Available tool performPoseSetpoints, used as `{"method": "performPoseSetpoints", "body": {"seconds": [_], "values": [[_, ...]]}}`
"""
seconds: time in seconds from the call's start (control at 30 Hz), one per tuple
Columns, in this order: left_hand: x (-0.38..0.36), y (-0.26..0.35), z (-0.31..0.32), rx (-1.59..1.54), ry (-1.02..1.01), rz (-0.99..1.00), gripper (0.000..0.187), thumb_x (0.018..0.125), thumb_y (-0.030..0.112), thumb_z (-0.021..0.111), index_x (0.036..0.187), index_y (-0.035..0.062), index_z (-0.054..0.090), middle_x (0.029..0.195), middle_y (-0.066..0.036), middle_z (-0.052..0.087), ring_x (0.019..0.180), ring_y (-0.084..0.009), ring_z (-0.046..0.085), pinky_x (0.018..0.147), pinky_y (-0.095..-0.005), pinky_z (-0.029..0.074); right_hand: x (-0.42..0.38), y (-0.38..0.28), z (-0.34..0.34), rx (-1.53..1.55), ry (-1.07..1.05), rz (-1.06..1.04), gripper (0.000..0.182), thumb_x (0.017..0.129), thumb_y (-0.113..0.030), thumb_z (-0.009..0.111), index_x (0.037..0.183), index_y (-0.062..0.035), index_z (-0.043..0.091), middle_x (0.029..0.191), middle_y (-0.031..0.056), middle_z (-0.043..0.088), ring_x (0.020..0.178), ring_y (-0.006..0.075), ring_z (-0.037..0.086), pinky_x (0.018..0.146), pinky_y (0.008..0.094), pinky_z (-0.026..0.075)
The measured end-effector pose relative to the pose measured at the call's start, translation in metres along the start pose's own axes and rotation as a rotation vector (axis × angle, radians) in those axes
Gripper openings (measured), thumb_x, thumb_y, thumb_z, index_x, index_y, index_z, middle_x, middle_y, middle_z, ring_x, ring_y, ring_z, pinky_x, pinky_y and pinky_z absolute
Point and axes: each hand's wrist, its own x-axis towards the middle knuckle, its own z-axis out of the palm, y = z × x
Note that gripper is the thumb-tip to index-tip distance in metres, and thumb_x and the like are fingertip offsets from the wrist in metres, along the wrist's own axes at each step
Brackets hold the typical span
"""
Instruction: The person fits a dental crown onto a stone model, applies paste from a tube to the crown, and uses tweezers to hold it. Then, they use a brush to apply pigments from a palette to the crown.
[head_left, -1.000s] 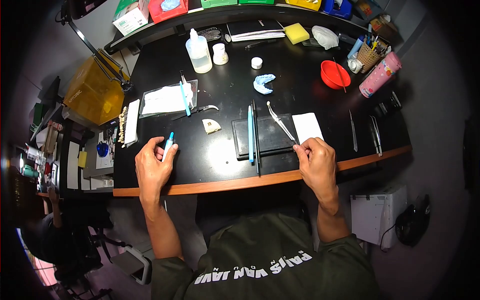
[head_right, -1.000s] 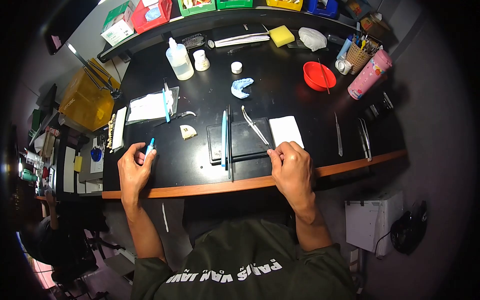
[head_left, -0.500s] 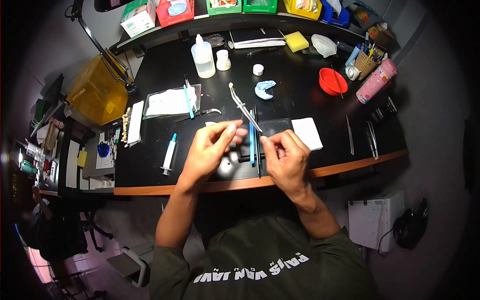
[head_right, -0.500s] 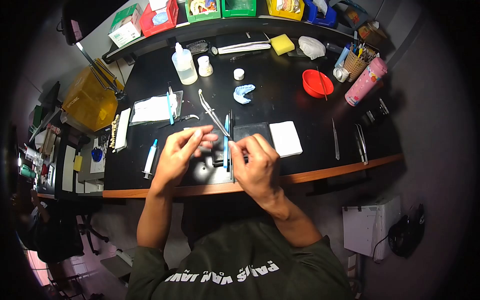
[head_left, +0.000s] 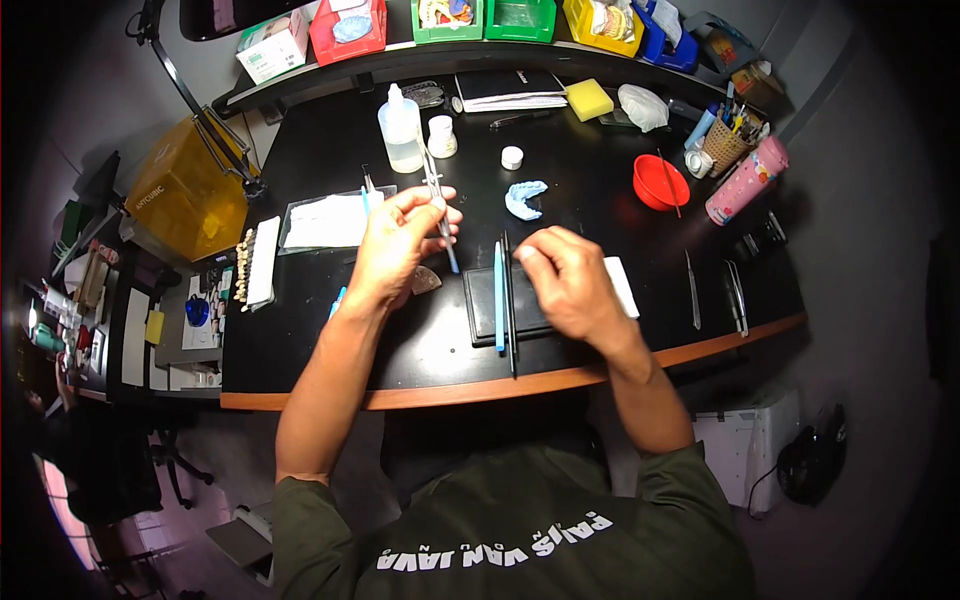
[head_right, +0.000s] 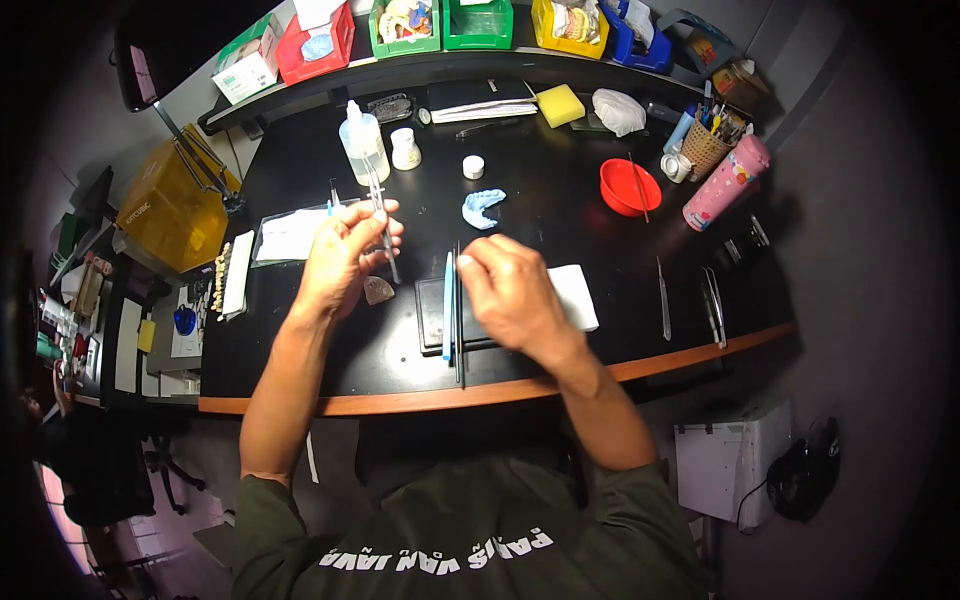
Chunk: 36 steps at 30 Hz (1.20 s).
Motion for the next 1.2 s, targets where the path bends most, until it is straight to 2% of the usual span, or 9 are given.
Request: {"method": "performPoseSetpoints", "body": {"seconds": [0.13,0.17,0.2,0.27,0.37,0.7,0.87,1.0,1.2], "values": [[0.016,0.013,-0.021,0.019,0.033,0.068,0.026,0.107,0.019,0.066,0.125,0.0025,0.071,0.096,-0.003,0.072,0.083,-0.0099,0.067,0.078,-0.0262,0.056,0.026,0.040,-0.029,-0.191,-0.167,0.104,0.023,0.085,-0.009,0.079,0.106,-0.0017,0.072,0.099,0.0156,0.069,0.091,0.0347,0.070,0.084,0.0428,0.057],[0.019,0.012,-0.025,0.024,0.057,0.110,0.025,0.107,0.019,0.066,0.124,0.0017,0.071,0.094,-0.003,0.071,0.081,-0.0093,0.066,0.076,-0.0254,0.055,0.034,0.051,-0.030,-0.294,-0.218,0.072,0.035,0.083,-0.010,0.082,0.116,-0.0029,0.071,0.115,0.0176,0.067,0.109,0.0351,0.067,0.097,0.0451,0.055],[0.019,0.013,-0.028,0.031,0.096,0.128,0.025,0.107,0.019,0.066,0.123,0.0012,0.072,0.092,-0.002,0.071,0.081,-0.0084,0.066,0.076,-0.0238,0.054,0.042,0.062,-0.030,-0.306,-0.216,-0.008,0.045,0.081,-0.009,0.085,0.123,-0.0019,0.070,0.120,0.0163,0.066,0.104,0.0317,0.067,0.087,0.0409,0.057],[0.021,0.012,-0.042,0.062,0.139,0.162,0.025,0.107,0.020,0.066,0.123,0.0015,0.072,0.091,-0.002,0.070,0.080,-0.0074,0.065,0.075,-0.0231,0.054,0.057,0.086,-0.020,-0.430,-0.134,-0.192,0.056,0.079,-0.009,0.088,0.131,-0.0021,0.068,0.128,0.0177,0.065,0.113,0.0338,0.068,0.091,0.0407,0.059],[0.017,0.021,-0.054,0.104,0.255,0.224,0.024,0.107,0.019,0.065,0.121,0.0023,0.074,0.087,0.001,0.068,0.078,-0.0062,0.062,0.071,-0.0207,0.049,0.086,0.089,-0.018,-0.291,-0.450,0.072,0.062,0.077,-0.012,0.090,0.134,-0.0022,0.068,0.131,0.0188,0.065,0.118,0.0357,0.068,0.099,0.0423,0.057],[0.023,0.010,-0.067,0.247,0.364,0.344,0.022,0.108,0.015,0.063,0.120,0.0001,0.075,0.084,0.001,0.068,0.075,-0.0049,0.058,0.068,-0.0208,0.044,0.141,0.069,0.064,-0.306,-0.562,-0.035,0.072,0.084,-0.037,0.088,0.141,-0.0024,0.062,0.127,0.0261,0.064,0.124,0.0436,0.063,0.108,0.0476,0.050],[0.019,0.012,-0.062,0.302,0.361,0.333,0.023,0.108,0.015,0.063,0.120,-0.0014,0.074,0.085,0.000,0.069,0.076,-0.0053,0.059,0.072,-0.0217,0.049,0.122,0.064,0.041,-0.347,-0.408,-0.179,0.071,0.091,-0.024,0.080,0.153,-0.0032,0.052,0.137,0.0249,0.060,0.125,0.0392,0.063,0.111,0.0470,0.048],[0.020,0.009,-0.061,0.321,0.350,0.338,0.021,0.108,0.014,0.062,0.117,-0.0014,0.075,0.083,0.000,0.067,0.075,-0.0055,0.058,0.072,-0.0220,0.050,0.085,0.047,-0.023,-0.187,-0.579,-0.083,0.059,0.084,-0.006,0.072,0.141,-0.0033,0.061,0.124,0.0222,0.067,0.117,0.0404,0.065,0.102,0.0448,0.054],[0.018,0.012,-0.058,0.358,0.366,0.306,0.019,0.106,0.010,0.061,0.113,-0.0019,0.075,0.082,0.000,0.067,0.074,-0.0051,0.058,0.070,-0.0216,0.049,0.024,0.029,-0.060,-0.146,-0.849,-0.088,0.122,0.068,-0.024,0.095,0.166,0.0020,0.027,0.155,0.0262,0.050,0.145,0.0415,0.049,0.121,0.0458,0.040]]}}
